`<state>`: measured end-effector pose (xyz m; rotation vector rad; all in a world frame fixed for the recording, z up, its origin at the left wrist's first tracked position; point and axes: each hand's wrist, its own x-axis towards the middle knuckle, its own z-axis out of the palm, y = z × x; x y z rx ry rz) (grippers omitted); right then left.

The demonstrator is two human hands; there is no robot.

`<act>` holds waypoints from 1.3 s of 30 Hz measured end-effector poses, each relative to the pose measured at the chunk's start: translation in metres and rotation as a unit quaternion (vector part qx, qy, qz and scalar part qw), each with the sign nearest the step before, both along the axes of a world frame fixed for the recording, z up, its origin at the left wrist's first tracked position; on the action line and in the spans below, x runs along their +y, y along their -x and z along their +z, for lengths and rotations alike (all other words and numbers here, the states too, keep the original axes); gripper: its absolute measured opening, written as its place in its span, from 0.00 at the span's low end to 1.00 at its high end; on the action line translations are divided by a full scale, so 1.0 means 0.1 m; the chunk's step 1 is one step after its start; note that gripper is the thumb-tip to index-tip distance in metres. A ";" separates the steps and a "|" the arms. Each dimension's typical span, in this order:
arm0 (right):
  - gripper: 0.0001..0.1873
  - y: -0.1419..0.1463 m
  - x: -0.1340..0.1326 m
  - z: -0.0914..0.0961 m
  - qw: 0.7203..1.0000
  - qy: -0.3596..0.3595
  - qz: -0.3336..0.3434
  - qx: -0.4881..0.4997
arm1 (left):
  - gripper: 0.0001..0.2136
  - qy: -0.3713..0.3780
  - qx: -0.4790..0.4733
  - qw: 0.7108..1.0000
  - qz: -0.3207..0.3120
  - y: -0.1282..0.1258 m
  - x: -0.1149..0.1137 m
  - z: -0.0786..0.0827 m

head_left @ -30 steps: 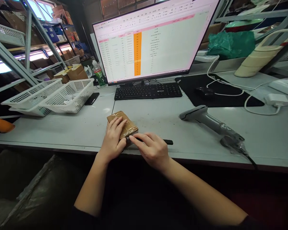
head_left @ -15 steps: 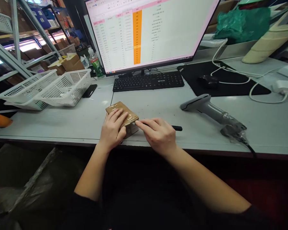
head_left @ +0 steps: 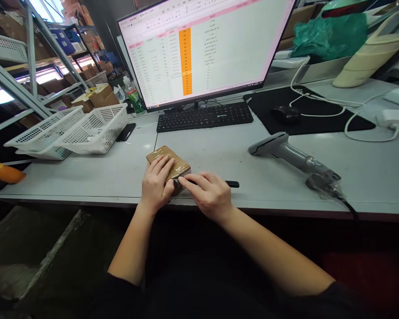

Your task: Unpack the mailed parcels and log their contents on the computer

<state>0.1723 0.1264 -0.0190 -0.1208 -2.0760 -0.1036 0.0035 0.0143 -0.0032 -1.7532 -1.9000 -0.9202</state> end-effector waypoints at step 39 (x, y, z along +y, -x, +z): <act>0.09 -0.01 0.32 0.13 0.997 0.056 -0.046 -0.007 | 0.17 -0.092 -0.062 0.993 0.050 -0.08 0.29 -0.10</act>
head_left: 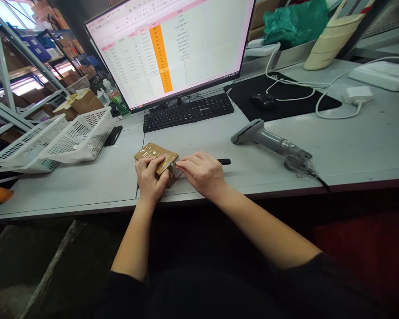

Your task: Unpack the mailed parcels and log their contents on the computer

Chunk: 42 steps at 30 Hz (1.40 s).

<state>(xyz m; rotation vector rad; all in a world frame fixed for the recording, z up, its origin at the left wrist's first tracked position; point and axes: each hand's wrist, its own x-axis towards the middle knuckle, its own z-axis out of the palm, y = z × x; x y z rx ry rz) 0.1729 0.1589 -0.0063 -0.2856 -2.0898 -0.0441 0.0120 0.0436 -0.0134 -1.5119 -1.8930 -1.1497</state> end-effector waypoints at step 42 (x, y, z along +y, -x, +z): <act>0.18 -0.05 0.24 0.03 0.902 0.420 0.097 0.015 | 0.16 -0.042 -0.011 0.999 -0.032 0.05 -0.36 0.27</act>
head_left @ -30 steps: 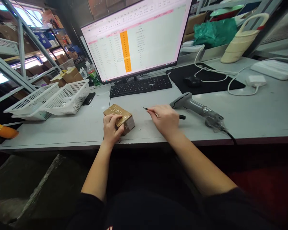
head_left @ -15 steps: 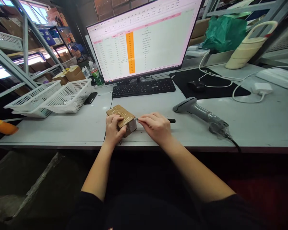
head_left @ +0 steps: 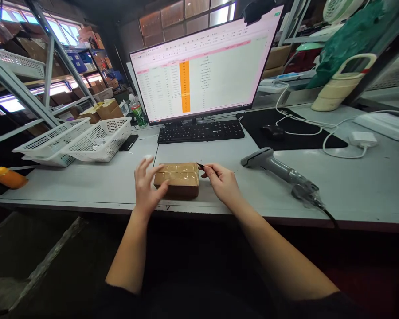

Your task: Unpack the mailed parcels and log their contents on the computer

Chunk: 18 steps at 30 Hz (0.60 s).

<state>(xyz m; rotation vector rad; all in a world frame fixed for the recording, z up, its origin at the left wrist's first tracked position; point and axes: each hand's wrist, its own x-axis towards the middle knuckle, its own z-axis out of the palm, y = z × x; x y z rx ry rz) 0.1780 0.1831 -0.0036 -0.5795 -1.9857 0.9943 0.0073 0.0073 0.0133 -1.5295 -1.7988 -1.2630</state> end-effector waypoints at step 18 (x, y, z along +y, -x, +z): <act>0.12 -0.07 -0.46 0.38 0.855 -0.512 -0.015 -0.079 | 0.20 0.033 0.020 0.989 -0.144 -0.04 -0.06 -0.47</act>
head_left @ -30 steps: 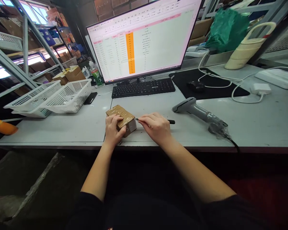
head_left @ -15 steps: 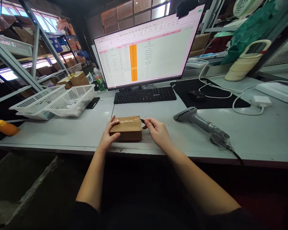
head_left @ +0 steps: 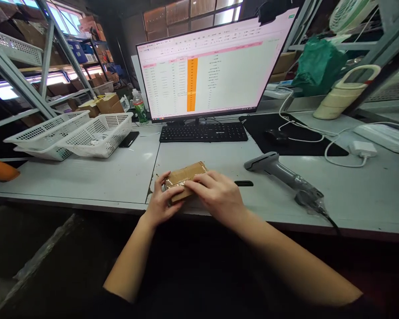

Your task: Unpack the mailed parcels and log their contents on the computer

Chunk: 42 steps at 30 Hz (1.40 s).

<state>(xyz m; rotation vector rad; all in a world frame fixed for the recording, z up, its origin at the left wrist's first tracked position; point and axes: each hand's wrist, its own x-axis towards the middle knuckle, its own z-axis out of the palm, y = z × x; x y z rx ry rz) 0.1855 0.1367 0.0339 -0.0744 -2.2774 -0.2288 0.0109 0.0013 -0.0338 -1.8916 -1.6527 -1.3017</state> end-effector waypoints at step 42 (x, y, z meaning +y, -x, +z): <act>0.21 0.19 0.19 0.10 0.973 0.116 0.116 -0.165 | 0.21 0.368 -0.012 0.929 0.034 0.50 0.13 1.02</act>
